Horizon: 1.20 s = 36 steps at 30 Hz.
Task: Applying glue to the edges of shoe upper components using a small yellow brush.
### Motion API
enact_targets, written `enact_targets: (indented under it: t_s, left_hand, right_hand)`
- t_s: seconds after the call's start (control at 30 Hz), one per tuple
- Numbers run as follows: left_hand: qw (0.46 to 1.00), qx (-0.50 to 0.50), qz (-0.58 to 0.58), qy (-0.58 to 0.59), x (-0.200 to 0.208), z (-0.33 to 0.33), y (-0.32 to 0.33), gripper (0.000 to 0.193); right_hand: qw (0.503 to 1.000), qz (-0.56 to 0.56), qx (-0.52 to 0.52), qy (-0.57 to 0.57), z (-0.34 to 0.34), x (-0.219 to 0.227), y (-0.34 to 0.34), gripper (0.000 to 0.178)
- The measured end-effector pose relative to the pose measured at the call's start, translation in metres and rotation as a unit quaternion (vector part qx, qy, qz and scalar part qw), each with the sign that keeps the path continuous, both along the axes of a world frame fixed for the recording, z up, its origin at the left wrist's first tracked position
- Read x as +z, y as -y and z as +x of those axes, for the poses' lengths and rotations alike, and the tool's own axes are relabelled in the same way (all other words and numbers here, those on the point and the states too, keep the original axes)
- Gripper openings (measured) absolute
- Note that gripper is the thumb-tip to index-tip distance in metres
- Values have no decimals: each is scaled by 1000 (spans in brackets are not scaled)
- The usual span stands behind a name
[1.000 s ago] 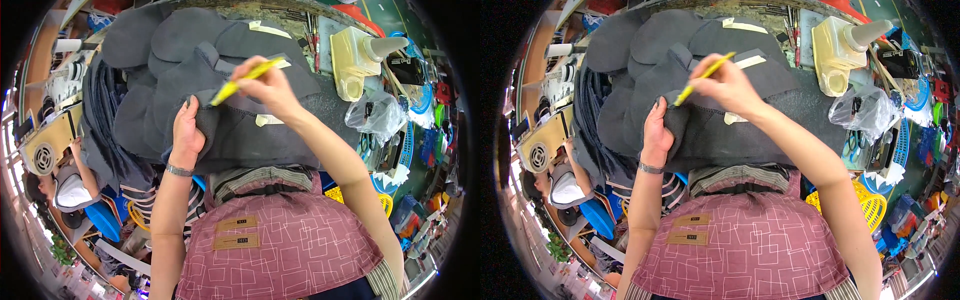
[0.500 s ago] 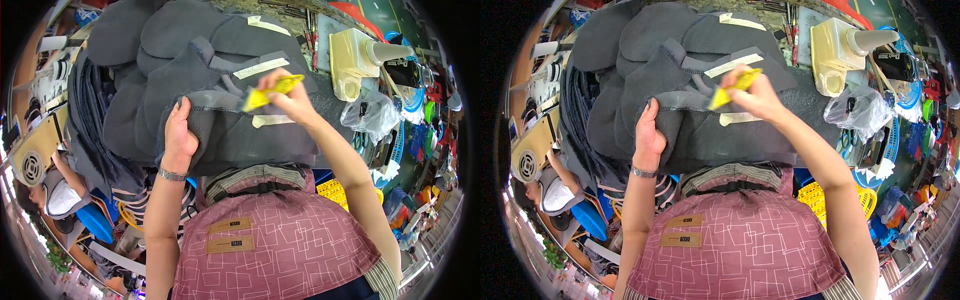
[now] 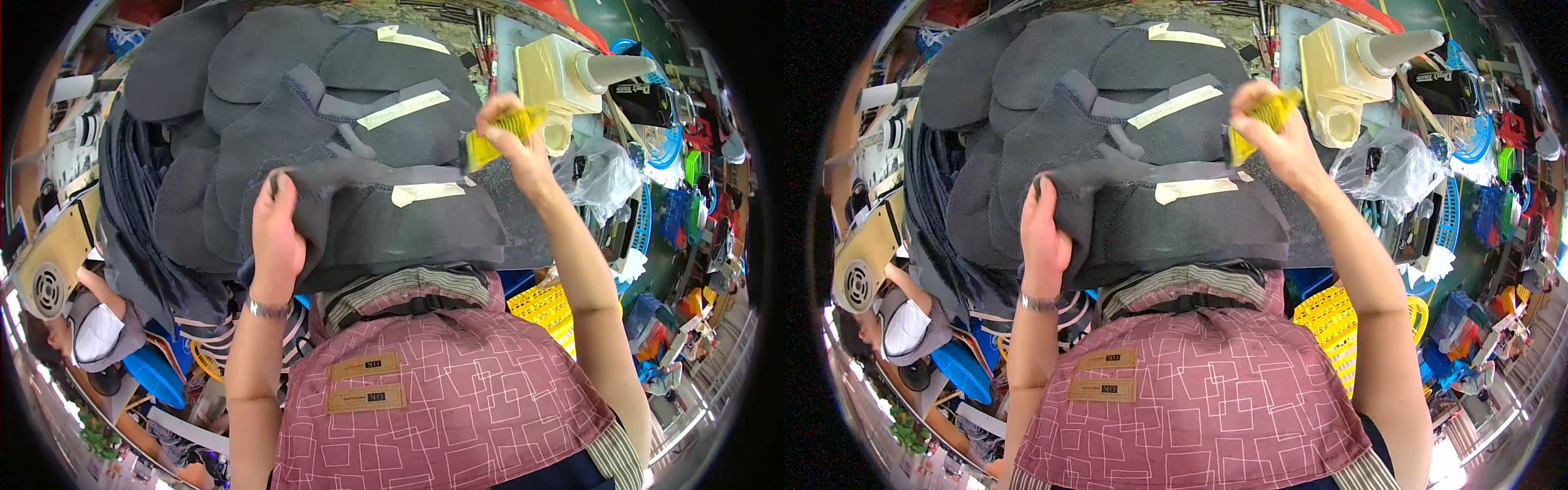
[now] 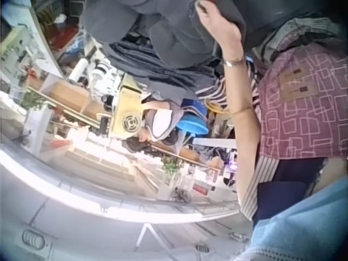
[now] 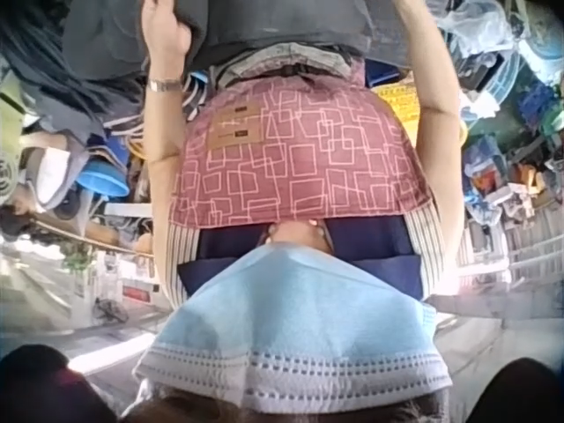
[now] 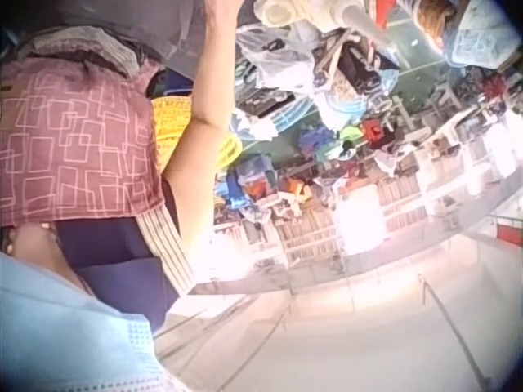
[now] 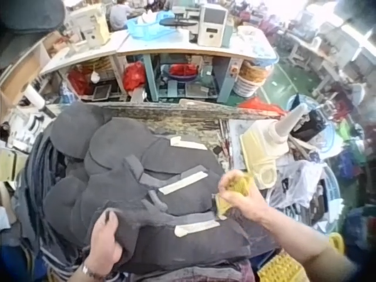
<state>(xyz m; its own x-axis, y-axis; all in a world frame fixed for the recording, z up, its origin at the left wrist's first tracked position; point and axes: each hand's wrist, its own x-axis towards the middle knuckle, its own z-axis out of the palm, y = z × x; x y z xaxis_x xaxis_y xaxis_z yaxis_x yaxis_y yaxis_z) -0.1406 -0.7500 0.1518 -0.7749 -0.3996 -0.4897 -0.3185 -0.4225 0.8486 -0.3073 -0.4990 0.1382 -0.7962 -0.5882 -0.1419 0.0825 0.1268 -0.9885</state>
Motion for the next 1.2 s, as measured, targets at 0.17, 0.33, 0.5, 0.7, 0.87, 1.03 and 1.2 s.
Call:
enact_targets:
  t_s: [0.17, 0.33, 0.5, 0.7, 0.87, 1.03, 1.2]
  left_hand:
    - [798, -365, -412, -247, 29, 18, -25, 22]
    - [933, -181, -295, -104, 76, 31, -2, 14]
    - [903, 248, -350, -32, 140, 70, 109, 34]
    - [879, 322, -349, 48, 125, 189, 319, 47]
    - [600, 173, -743, 241, 63, 215, 359, 58]
    - [565, 98, -799, 180, 90, 78, 188, 45]
    - [613, -270, -742, 41, 37, -34, 25, 42]
  right_hand:
    - [839, 148, 523, -11, -9, 24, 100, 28]
    - [694, 293, 651, -96, 2, 5, 128, 33]
    - [587, 320, 628, -398, 5, -28, 77, 44]
    - [841, 155, 315, -413, 25, 17, 7, 43]
    - [995, -16, -98, -19, 28, 0, -93, 29]
    - [922, 206, -288, -154, 18, -18, -142, 12]
    - [899, 229, -287, -239, -14, -60, -153, 14]
